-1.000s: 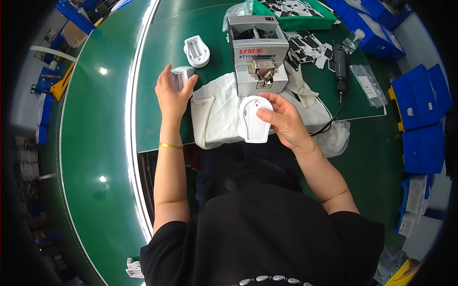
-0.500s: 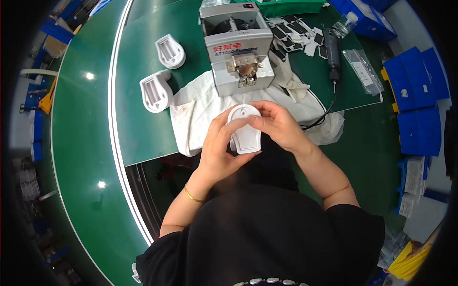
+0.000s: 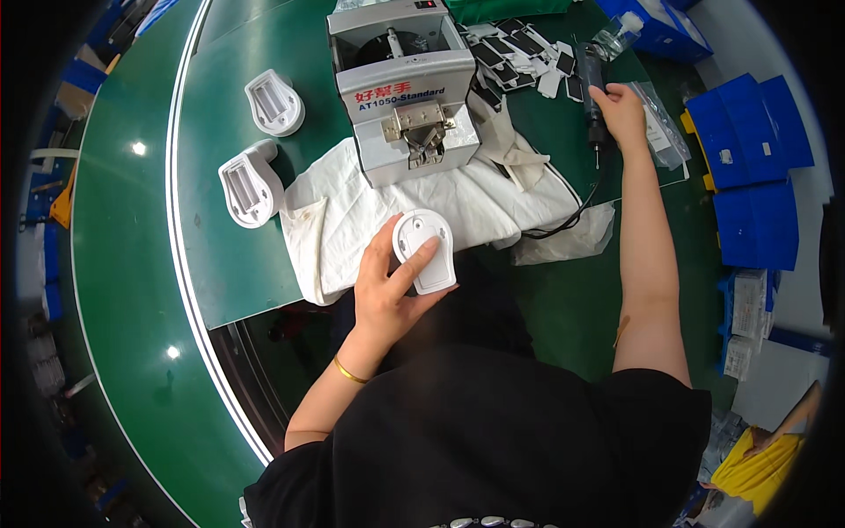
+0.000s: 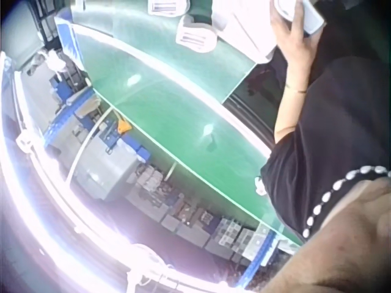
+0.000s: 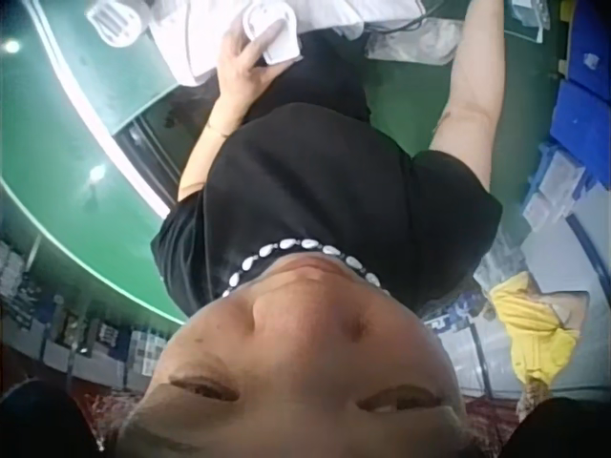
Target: Assembling plastic housings by inserting components and using an electric screwdriver to secure covers.
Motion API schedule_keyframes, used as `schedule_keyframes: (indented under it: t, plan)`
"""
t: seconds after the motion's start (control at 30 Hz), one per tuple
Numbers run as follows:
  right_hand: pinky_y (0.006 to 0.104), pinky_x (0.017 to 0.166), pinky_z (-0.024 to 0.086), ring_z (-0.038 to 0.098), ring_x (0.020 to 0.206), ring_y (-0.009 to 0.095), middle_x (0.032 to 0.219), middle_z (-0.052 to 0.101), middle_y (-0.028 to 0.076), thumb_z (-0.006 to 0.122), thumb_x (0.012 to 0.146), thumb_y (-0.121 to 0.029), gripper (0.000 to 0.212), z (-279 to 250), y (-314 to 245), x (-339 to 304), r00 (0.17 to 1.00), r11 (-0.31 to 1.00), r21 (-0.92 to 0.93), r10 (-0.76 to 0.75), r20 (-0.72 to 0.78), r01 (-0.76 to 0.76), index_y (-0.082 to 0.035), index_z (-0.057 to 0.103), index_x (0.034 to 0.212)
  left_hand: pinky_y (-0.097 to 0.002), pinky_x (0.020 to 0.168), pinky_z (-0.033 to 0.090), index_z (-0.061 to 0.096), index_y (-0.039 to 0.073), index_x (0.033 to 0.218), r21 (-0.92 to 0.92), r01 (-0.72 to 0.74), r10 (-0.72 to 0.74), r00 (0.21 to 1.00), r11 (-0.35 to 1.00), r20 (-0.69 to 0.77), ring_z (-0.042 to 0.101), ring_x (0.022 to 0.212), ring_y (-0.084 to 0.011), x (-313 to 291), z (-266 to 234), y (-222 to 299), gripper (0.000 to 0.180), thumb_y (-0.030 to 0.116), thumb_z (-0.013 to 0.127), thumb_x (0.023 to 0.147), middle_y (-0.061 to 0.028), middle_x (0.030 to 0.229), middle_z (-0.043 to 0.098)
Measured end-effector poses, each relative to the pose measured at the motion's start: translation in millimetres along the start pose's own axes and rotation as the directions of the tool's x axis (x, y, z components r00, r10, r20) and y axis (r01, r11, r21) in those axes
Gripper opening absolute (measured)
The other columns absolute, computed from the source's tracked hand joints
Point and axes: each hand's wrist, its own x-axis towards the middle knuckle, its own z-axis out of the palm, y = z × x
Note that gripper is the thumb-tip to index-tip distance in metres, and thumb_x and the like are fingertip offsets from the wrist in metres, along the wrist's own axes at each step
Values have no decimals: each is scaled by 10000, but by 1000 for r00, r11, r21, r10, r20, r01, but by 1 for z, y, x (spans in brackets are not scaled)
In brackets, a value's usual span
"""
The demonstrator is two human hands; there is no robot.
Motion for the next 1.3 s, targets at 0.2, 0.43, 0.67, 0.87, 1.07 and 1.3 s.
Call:
schedule_keyframes:
  t: [0.2, 0.43, 0.67, 0.87, 1.07, 1.3]
  plan:
    - [280, 631, 516, 669, 744, 187, 751, 654, 87, 786, 726, -356, 439, -1, -21, 35, 713, 884, 112, 285, 641, -454, 30, 677, 906, -445, 966, 494, 697, 151, 1192, -25, 34, -34, 999, 999, 14, 557, 1202, -403, -1, -3, 0, 680, 153, 915, 547, -214, 1334, 545]
    - [357, 856, 559, 634, 930, 263, 1230, 535, 192, 604, 827, -122, 564, -82, -132, -28, 811, -213, 805, -359, 463, -554, 24, 387, 1327, -437, 963, 502, 704, 174, 1190, -28, 50, -49, 999, 998, 13, 567, 1200, -392, -3, -2, -4, 678, 145, 905, 544, -202, 1331, 548]
    - [394, 754, 502, 592, 753, 202, 859, 566, 106, 586, 888, 30, 436, -92, -253, -52, 755, -98, 993, -645, -118, 72, -59, 450, 1293, -430, 970, 502, 690, 194, 1220, -64, 65, -63, 998, 996, 23, 558, 1209, -391, 0, -6, -3, 685, 142, 894, 568, -190, 1342, 541]
    - [334, 673, 536, 640, 719, 190, 832, 611, 100, 711, 780, 42, 756, -105, -299, -94, 890, -40, 989, -442, 108, -140, -40, 316, 1420, -424, 975, 502, 685, 196, 1228, -78, 42, -42, 999, 996, 3, 552, 1216, -380, -2, -5, -5, 662, 148, 882, 598, -182, 1349, 537]
    - [361, 819, 536, 657, 800, 209, 856, 625, 116, 706, 759, 15, 790, -113, -300, -79, 847, 166, 962, -457, 272, -219, -17, 307, 1440, -426, 975, 506, 677, 198, 1240, -85, 59, -59, 998, 995, 5, 546, 1224, -382, -5, -6, -6, 683, 142, 885, 592, -185, 1354, 532]
    - [353, 715, 508, 612, 711, 205, 797, 588, 120, 645, 829, -5, 515, -100, -292, -79, 863, 36, 970, -450, 230, -239, 8, 424, 1294, -440, 977, 505, 662, 205, 1262, -115, 53, -53, 999, 992, 4, 538, 1232, -391, -6, -4, -7, 711, 137, 884, 590, -190, 1369, 516]
